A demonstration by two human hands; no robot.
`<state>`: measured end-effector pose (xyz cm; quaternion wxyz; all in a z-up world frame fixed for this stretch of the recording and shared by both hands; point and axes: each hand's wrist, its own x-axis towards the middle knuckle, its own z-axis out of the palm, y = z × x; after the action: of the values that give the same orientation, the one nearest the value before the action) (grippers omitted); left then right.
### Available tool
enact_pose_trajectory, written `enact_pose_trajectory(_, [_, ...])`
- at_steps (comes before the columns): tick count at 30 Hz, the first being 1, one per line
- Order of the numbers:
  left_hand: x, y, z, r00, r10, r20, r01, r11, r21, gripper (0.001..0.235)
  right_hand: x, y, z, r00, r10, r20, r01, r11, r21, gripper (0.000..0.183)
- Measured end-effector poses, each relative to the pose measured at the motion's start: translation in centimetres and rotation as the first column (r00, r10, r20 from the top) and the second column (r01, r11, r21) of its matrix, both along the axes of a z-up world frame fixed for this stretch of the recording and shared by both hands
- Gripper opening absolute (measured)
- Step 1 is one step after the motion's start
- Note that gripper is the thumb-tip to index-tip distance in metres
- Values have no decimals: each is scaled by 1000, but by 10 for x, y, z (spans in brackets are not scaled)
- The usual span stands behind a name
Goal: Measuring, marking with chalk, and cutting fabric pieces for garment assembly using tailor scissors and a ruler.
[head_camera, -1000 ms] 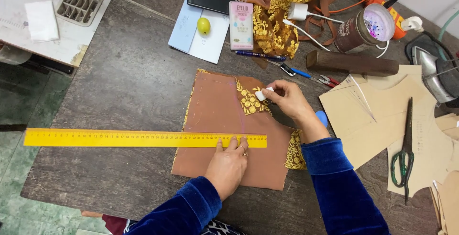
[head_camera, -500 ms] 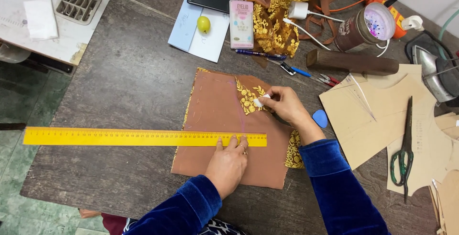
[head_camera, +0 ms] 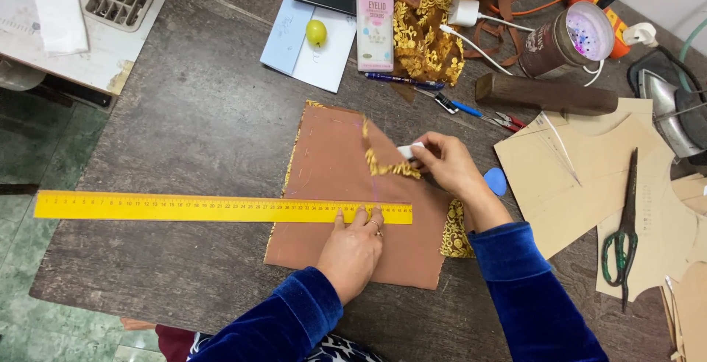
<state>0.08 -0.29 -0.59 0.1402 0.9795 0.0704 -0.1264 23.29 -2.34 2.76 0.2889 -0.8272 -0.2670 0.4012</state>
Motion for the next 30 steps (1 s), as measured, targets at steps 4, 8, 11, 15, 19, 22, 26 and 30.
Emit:
enact_pose_trajectory(4, [0, 2, 3, 999, -8, -33, 8, 1000, -14, 44, 3, 1, -7, 997, -18, 71, 17, 1000, 14, 12])
enact_pose_trajectory(8, [0, 4, 7, 999, -21, -35, 21, 1000, -13, 49, 12, 0, -15, 999, -53, 4, 52, 988, 143, 11])
enact_pose_trajectory(11, [1, 7, 11, 998, -30, -57, 28, 999, -34, 49, 6, 4, -2, 995, -94, 31, 86, 976, 199, 11])
enact_pose_trajectory(15, [-6, 13, -11, 988, 22, 154, -6, 995, -102, 57, -4, 5, 13, 994, -106, 26, 97, 966, 238, 11])
enact_pose_trajectory(19, [-57, 82, 25, 899, 245, 362, -75, 903, -424, 33, -16, -7, 27, 996, -92, 13, 88, 978, 187, 12])
enact_pose_trajectory(22, [-112, 140, 27, 917, 330, 224, -257, 918, -303, 31, -17, -23, 13, 981, -193, -35, 194, 926, 325, 10])
enact_pose_trajectory(26, [-163, 196, 26, 879, 476, 5, -476, 879, -43, 37, -26, -20, 9, 976, -206, -65, 216, 916, 339, 9])
enact_pose_trajectory(30, [-174, 214, 21, 893, 448, -45, -449, 894, -10, 43, -43, -1, 19, 985, -160, -69, 174, 920, 351, 10])
